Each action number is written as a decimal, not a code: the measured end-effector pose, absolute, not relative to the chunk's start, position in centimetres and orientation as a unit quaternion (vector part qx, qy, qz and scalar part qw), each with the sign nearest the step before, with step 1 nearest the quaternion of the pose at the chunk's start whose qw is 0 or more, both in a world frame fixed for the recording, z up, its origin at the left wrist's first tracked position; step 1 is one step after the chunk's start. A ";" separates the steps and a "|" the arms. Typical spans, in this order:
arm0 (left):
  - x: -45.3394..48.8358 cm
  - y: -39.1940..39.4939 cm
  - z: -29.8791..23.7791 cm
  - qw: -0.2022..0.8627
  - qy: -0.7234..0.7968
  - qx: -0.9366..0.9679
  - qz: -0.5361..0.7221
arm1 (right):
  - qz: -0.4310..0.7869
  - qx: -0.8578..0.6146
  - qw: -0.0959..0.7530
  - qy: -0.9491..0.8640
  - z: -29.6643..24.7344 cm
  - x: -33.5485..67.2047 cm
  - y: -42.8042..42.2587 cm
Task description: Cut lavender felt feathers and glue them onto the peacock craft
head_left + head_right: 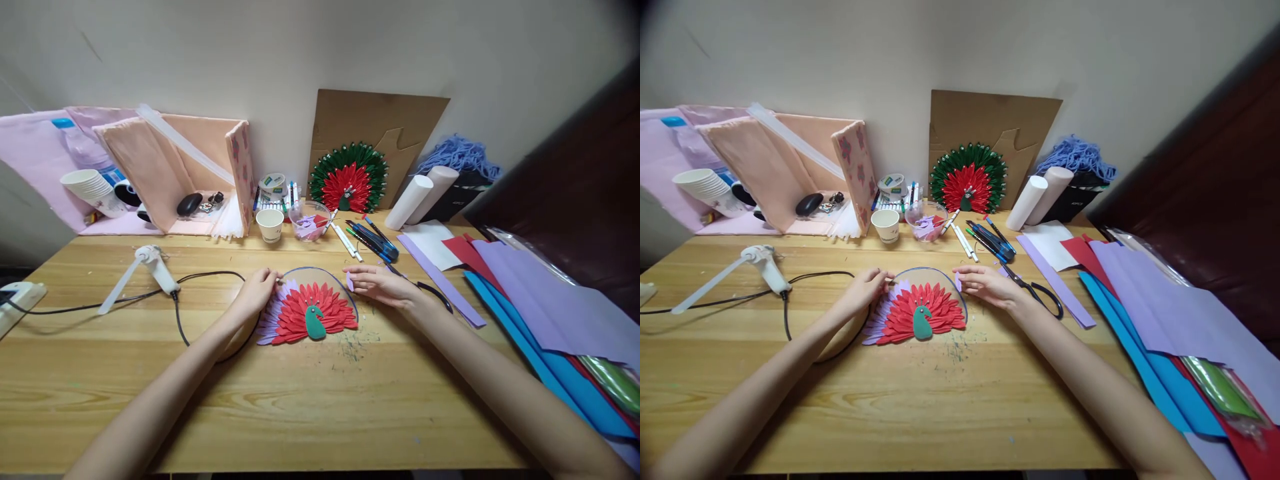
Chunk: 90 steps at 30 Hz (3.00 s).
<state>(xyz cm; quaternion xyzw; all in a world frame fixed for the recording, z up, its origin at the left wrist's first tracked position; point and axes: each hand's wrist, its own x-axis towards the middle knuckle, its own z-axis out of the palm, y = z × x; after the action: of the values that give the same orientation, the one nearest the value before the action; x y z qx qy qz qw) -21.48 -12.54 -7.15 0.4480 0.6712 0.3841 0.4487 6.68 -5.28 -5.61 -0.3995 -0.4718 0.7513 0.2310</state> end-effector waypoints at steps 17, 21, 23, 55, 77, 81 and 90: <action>-19.2 -14.9 -7.4 0.270 0.618 0.634 0.379 | 0.705 -0.445 0.311 -0.456 -5.0 6.3 -4.9; -17.1 -15.4 -7.0 0.216 0.598 0.693 0.341 | 0.674 -0.436 0.306 -0.512 -4.8 3.9 -3.8; -16.4 -15.4 -7.0 0.207 0.603 0.700 0.320 | 0.666 -0.437 0.284 -0.533 -5.1 2.6 -3.5; -17.0 -14.6 -7.9 0.307 0.604 0.618 0.399 | 0.563 -0.391 0.177 -0.706 -7.3 0.1 -3.5; -16.9 -14.6 -7.9 0.283 0.603 0.641 0.382 | 0.508 -0.430 0.134 -0.734 -6.3 -0.4 -4.9; -16.9 -14.7 -7.8 0.281 0.607 0.644 0.372 | 0.503 -0.430 0.125 -0.739 -6.3 -0.3 -5.1; -16.9 -14.7 -8.0 0.273 0.605 0.652 0.368 | 0.531 -0.412 0.079 -0.736 -5.5 -0.6 -4.6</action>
<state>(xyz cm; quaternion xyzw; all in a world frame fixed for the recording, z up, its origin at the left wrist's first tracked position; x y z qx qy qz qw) -16.86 -14.69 -7.96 0.6517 0.6047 0.3676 0.2730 -0.55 -4.59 -5.49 -0.4124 -0.7363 0.5305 0.0794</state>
